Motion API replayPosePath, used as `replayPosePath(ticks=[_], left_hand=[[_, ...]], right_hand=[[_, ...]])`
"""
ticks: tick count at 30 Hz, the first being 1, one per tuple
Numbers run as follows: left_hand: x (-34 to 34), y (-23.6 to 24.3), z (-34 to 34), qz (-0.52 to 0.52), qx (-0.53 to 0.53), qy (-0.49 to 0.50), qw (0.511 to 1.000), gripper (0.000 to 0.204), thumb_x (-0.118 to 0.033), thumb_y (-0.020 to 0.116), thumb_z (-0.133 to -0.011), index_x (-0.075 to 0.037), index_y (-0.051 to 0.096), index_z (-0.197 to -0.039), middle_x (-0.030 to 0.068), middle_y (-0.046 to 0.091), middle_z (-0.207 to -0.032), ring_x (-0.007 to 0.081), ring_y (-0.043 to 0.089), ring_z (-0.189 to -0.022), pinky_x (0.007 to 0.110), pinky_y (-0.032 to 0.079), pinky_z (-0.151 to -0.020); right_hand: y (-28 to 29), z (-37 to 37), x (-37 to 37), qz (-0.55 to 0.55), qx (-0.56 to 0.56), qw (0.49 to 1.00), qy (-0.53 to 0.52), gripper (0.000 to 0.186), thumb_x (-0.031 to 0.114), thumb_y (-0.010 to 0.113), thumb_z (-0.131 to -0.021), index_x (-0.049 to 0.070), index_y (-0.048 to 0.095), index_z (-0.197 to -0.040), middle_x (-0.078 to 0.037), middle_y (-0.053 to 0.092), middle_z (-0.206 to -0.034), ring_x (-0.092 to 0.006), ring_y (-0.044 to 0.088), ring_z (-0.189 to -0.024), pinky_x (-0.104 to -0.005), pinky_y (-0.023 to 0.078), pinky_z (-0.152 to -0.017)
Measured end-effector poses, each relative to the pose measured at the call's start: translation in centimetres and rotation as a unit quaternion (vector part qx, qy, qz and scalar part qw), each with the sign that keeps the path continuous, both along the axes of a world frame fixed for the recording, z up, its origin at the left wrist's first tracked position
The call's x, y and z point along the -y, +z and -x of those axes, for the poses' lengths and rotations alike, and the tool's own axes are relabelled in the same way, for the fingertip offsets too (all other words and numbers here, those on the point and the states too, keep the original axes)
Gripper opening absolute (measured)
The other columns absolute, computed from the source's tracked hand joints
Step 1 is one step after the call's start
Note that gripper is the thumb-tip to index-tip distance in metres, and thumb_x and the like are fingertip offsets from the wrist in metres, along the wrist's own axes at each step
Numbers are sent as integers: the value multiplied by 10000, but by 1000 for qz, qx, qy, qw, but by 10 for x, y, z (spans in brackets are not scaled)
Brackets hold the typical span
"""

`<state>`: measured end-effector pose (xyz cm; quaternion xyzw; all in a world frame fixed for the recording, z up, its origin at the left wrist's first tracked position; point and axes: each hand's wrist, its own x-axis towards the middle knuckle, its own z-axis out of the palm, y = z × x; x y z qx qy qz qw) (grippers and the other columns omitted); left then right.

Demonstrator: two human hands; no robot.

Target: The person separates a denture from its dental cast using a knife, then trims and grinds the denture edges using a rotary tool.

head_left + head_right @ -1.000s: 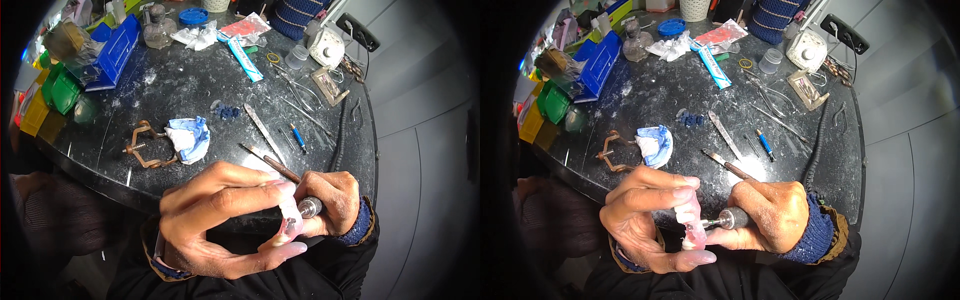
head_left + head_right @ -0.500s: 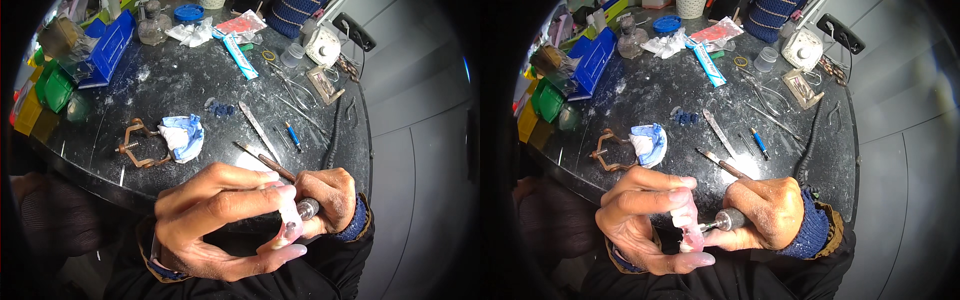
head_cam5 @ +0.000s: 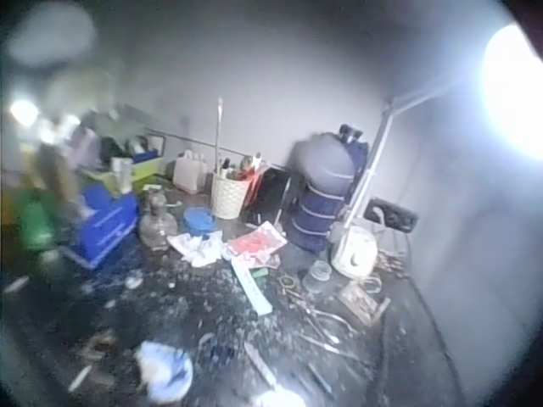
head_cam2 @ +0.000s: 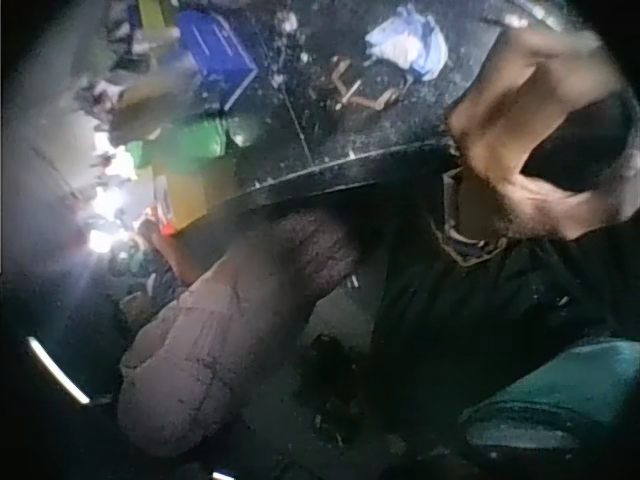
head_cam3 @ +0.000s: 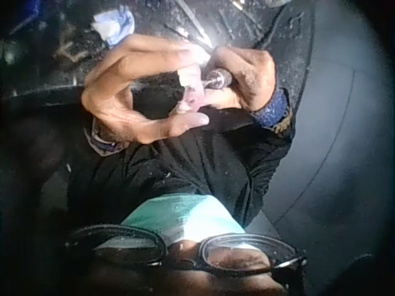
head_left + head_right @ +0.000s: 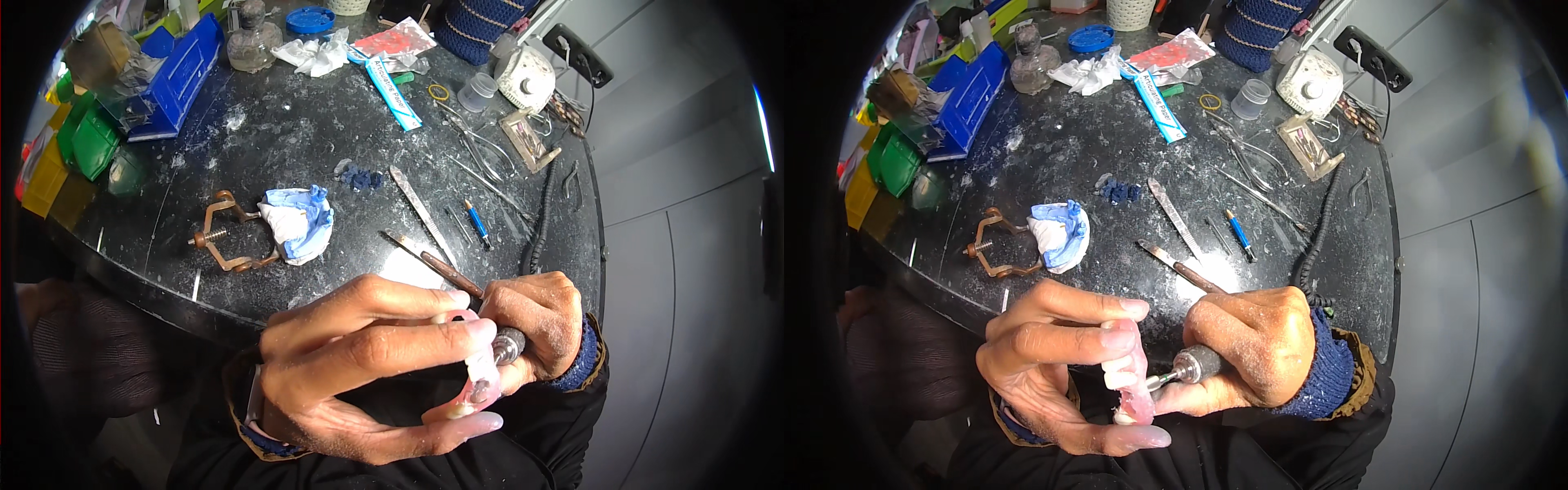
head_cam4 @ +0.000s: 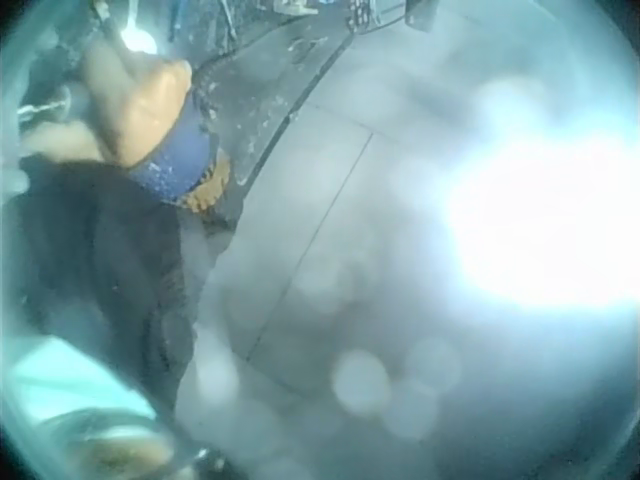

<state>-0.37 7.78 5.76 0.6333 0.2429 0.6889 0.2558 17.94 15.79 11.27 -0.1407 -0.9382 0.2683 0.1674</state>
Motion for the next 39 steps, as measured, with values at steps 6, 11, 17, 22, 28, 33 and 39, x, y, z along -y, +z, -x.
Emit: replayPosePath(ticks=[6,11,17,22,28,33,39], left_hand=[[1,-2,0,3,-3,-4,1000,582,-120,882,-573,54,554,-1021,243,547,-993,96,597,-544,206,539,-481],[1,-1,0,0,-3,-4,1000,572,-117,883,-569,44,561,-1013,248,546,-1010,93,600,-552,204,543,-487],[1,-1,4,-18,-36,18,999,586,-171,898,-548,14,575,-1000,246,569,-1001,139,626,-625,238,561,-532],[-4,2,7,-60,-72,52,994,610,-243,909,-519,-13,581,-979,194,612,-927,252,646,-776,318,572,-647],[-4,2,10,-55,-89,54,993,595,-254,911,-513,-26,576,-949,147,634,-895,278,646,-830,330,563,-681],[-6,1,10,-77,-86,57,992,584,-250,909,-520,-31,577,-947,132,636,-878,280,646,-833,329,562,-688],[-9,0,8,-92,-77,66,991,569,-245,906,-527,-33,577,-940,127,631,-867,274,642,-811,342,569,-689]], right_hand=[[0,0,-1,-29,-5,1000,3,449,441,787,-664,69,537,-695,-44,502,-547,-217,551,-441,-315,419,-394],[2,0,0,-45,0,999,-4,445,435,789,-654,74,532,-684,-37,493,-543,-205,537,-426,-313,409,-379],[2,2,3,-92,0,996,-18,486,479,770,-639,80,493,-633,-23,467,-522,-190,520,-412,-306,395,-368],[5,1,5,-228,-9,973,-28,545,524,731,-620,100,394,-560,-5,408,-502,-141,428,-373,-268,301,-350],[1,2,9,-258,9,965,-37,533,522,706,-636,103,388,-551,4,376,-497,-133,411,-384,-265,287,-356],[4,4,11,-277,15,960,-28,502,498,681,-663,103,393,-549,-1,379,-502,-136,422,-394,-264,294,-360],[-1,5,8,-281,-5,959,-20,478,476,671,-680,99,406,-556,-9,403,-513,-137,437,-399,-260,299,-360]])
